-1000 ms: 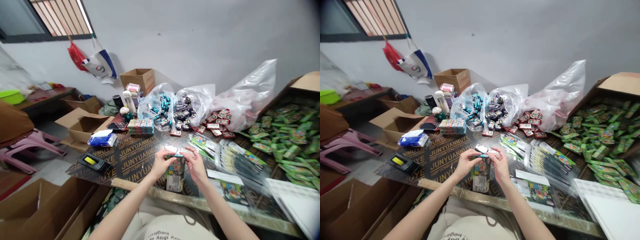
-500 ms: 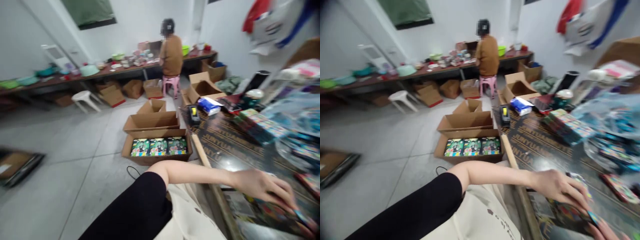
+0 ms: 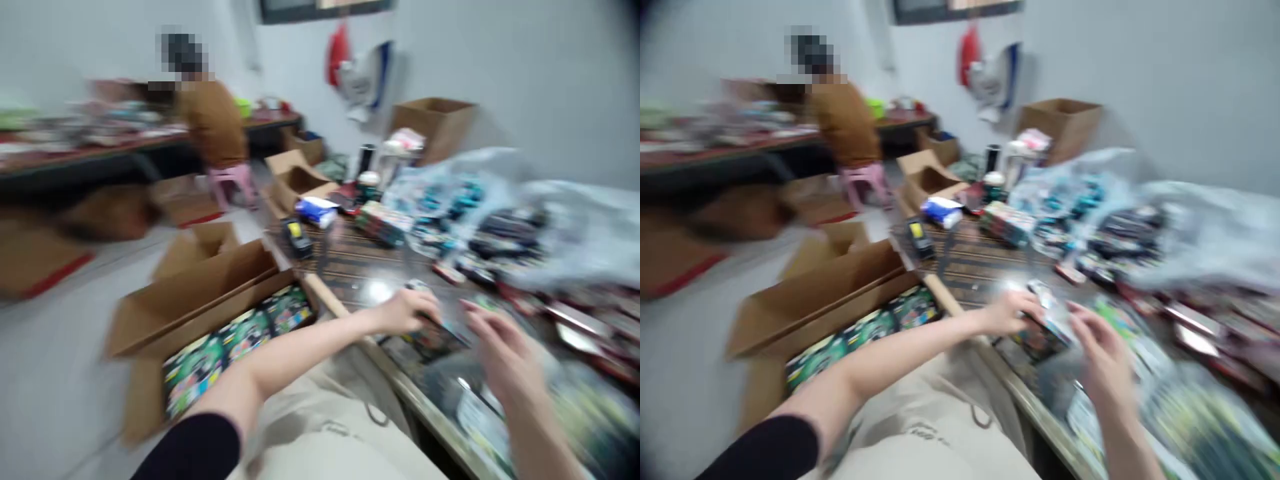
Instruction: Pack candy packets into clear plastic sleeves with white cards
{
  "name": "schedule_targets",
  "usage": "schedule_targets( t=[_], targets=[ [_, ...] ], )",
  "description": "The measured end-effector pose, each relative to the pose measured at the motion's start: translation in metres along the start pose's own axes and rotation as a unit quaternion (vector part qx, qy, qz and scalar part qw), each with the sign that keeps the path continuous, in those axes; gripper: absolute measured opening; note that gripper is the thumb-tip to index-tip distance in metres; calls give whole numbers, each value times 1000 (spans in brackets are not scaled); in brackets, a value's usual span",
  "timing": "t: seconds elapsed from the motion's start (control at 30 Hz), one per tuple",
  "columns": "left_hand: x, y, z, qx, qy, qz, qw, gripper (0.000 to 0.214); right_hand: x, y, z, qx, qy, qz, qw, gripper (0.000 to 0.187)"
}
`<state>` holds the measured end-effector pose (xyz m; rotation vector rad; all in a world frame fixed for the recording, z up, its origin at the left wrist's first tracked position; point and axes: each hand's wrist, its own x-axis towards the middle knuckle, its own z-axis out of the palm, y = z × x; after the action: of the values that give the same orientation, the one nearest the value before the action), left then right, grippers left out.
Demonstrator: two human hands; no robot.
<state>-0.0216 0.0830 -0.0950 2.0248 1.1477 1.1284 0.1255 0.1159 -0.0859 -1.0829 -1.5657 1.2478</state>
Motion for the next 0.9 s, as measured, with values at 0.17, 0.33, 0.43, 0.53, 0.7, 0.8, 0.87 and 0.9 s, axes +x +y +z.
schedule_targets(
  t=[0.17,0.33,0.43,0.53,0.7,0.8,0.87,0.9],
  targets=[
    [11,-18,3,-117,65,-4,991,8,-10,-27,-32,-23,-10,26,999,21],
    [8,-21,1,-123,60,-19,990,4,-3,-23,-24,-81,-80,27,993,22],
    [8,-17,-3,-97,51,4,994,8,-1,-18,-22,-130,-96,17,987,20],
    [7,-14,-4,-77,44,15,996,8,3,-17,-21,-166,-95,7,981,20],
    [13,-16,6,-68,97,-17,993,10,13,-15,-20,-173,-99,23,980,25],
    [12,-13,14,-55,117,-40,991,6,8,-10,-21,-112,-83,46,989,28],
    [4,-13,18,-51,103,-42,992,18,0,-3,-23,-84,-64,69,992,38],
    [-3,-16,18,-53,93,-37,994,31,-4,1,-24,-100,-39,65,992,39]
  ],
)
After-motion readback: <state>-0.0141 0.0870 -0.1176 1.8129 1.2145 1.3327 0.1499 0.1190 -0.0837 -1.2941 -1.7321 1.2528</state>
